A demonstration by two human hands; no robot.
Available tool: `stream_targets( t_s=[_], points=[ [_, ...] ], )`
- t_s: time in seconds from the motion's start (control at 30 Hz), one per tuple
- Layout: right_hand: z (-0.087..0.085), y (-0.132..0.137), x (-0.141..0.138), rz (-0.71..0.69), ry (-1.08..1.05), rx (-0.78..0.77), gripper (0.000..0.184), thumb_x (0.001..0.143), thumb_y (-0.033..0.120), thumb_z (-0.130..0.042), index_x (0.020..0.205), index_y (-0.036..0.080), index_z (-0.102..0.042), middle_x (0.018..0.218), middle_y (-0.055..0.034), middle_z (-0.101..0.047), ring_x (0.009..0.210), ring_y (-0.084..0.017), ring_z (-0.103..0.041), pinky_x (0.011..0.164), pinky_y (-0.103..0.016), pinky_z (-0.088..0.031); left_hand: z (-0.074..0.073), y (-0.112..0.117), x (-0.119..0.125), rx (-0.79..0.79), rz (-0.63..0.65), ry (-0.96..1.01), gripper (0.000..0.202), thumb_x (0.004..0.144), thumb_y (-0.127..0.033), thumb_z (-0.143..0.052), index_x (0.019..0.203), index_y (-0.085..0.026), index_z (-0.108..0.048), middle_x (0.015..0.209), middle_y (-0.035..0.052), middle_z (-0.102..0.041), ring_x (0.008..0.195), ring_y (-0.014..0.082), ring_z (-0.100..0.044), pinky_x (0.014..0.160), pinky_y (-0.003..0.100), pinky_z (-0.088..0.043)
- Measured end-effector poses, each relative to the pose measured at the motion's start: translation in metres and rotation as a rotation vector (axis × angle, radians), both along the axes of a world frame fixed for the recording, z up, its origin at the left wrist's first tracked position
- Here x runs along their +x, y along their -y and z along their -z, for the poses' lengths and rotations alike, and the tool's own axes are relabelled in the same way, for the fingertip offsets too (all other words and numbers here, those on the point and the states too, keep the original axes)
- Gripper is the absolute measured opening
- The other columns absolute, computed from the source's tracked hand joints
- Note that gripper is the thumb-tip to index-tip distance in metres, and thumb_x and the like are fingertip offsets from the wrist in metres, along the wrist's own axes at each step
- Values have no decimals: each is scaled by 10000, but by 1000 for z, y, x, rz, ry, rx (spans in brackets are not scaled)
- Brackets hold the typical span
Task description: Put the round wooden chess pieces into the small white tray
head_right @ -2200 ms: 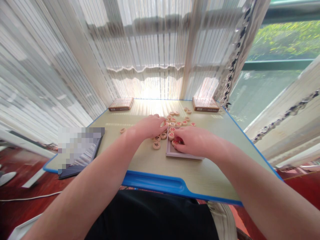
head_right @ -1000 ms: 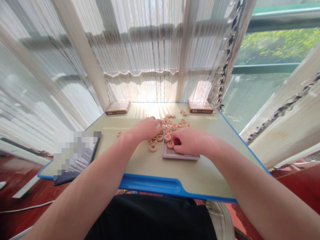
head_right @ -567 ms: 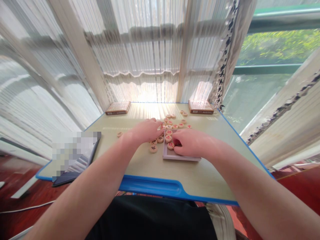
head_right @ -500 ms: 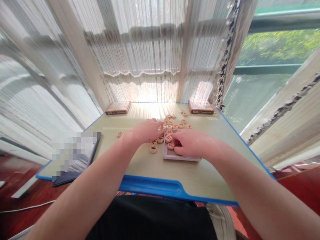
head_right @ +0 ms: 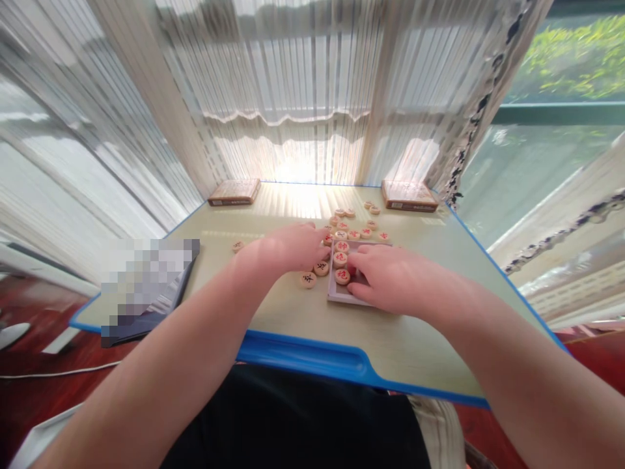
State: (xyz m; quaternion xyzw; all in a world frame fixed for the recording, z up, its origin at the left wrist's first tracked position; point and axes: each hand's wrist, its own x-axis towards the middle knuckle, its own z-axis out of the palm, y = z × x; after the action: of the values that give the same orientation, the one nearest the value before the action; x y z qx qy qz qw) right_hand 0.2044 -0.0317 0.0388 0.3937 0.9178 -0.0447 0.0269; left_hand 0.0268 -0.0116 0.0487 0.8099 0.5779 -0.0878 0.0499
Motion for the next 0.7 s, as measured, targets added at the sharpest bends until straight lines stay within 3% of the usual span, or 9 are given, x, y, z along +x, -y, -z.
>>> stream_targets(
  t_s=[0.57, 0.7],
  points=[
    [-4, -4, -3, -30, -26, -71, 210, 818, 397, -443, 794, 222, -558, 821, -23, -618, 693, -160, -534, 587, -268, -347, 5, -6, -5, 81, 82, 12, 410, 891, -385, -347, 1180, -174, -548, 1121, 128, -595, 1046, 244, -553, 858, 331, -441],
    [-4, -5, -2, 17, -1, -71, 219, 802, 403, -446, 750, 225, -563, 778, -15, -620, 658, -155, -522, 559, -267, -333, 6, -7, -6, 89, 66, 21, 418, 890, -397, -348, 1190, -185, -545, 1134, 125, -588, 1050, 248, -552, 870, 335, -435]
  ],
)
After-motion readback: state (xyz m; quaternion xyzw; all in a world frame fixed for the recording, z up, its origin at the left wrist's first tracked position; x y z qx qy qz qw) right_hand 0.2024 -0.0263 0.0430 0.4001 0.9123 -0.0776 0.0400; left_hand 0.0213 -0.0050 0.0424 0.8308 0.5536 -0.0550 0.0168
